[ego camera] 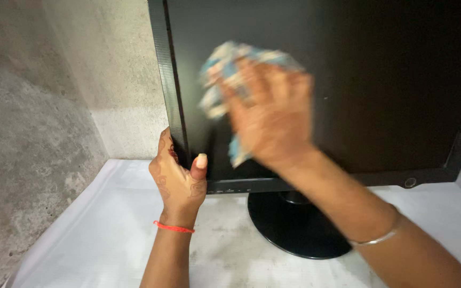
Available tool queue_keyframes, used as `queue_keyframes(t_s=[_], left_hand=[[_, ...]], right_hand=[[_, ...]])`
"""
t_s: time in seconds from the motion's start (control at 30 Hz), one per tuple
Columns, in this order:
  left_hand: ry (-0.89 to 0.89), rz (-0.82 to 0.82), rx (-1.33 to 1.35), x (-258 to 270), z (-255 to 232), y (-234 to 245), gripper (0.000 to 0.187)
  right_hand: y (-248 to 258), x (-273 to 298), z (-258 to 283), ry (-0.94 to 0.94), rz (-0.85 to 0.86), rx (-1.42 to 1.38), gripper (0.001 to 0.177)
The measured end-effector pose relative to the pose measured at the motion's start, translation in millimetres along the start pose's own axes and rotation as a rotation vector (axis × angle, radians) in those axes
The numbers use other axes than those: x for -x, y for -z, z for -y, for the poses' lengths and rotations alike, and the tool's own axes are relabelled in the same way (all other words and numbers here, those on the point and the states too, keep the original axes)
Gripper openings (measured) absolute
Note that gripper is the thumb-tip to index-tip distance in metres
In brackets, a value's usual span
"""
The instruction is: The person wipes the front screen of a black LG Flatron monitor with a blue and white cloth, then rotates the monitor to clean the back panel and stand. The person continues wiping the entire surface area of the monitor and its base.
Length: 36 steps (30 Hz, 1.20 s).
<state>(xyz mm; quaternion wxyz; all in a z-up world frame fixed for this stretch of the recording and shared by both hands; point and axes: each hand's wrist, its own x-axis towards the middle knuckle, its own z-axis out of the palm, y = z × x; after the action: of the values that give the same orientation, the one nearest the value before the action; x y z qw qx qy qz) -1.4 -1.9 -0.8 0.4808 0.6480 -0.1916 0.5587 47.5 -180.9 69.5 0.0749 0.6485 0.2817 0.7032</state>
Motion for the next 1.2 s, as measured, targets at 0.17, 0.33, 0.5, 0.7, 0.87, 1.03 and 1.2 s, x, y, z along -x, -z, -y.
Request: queue_keyframes(t_s=[0.17, 0.33, 0.5, 0.7, 0.87, 1.03, 1.2], left_hand=[[0.002, -0.015, -0.049, -1.7, 0.9, -1.1, 0.102], [0.007, 0.002, -0.041, -4.2, 3.6, -3.7, 0.097], [0.047, -0.005, -0.065, -3.2, 8.9, -3.6, 0.101], [0.048, -0.019, -0.057, -3.4, 13.6, -4.0, 0.103], [0.028, -0.025, -0.082, -3.4, 14.6, -4.7, 0.100], [0.040, -0.035, -0.132, -2.1, 13.6, -4.2, 0.097], [0.035, -0.025, -0.110, -3.3, 12.2, -3.9, 0.098]], right_hand=[[-15.7, -55.0, 39.4, 0.099, -0.092, -0.093, 0.037], [-37.9, -117.4, -1.2, 0.027, -0.232, -0.065, 0.033], [-46.8, -112.0, -86.3, -0.244, -0.078, -0.110, 0.023], [-15.1, -23.5, -216.2, -0.131, -0.116, 0.376, 0.024], [8.7, 22.9, -282.9, -0.002, -0.125, 0.753, 0.016], [20.1, 57.2, -271.9, -0.599, 0.013, 0.069, 0.031], [53.3, 109.8, -217.3, -0.436, 0.175, 0.113, 0.060]])
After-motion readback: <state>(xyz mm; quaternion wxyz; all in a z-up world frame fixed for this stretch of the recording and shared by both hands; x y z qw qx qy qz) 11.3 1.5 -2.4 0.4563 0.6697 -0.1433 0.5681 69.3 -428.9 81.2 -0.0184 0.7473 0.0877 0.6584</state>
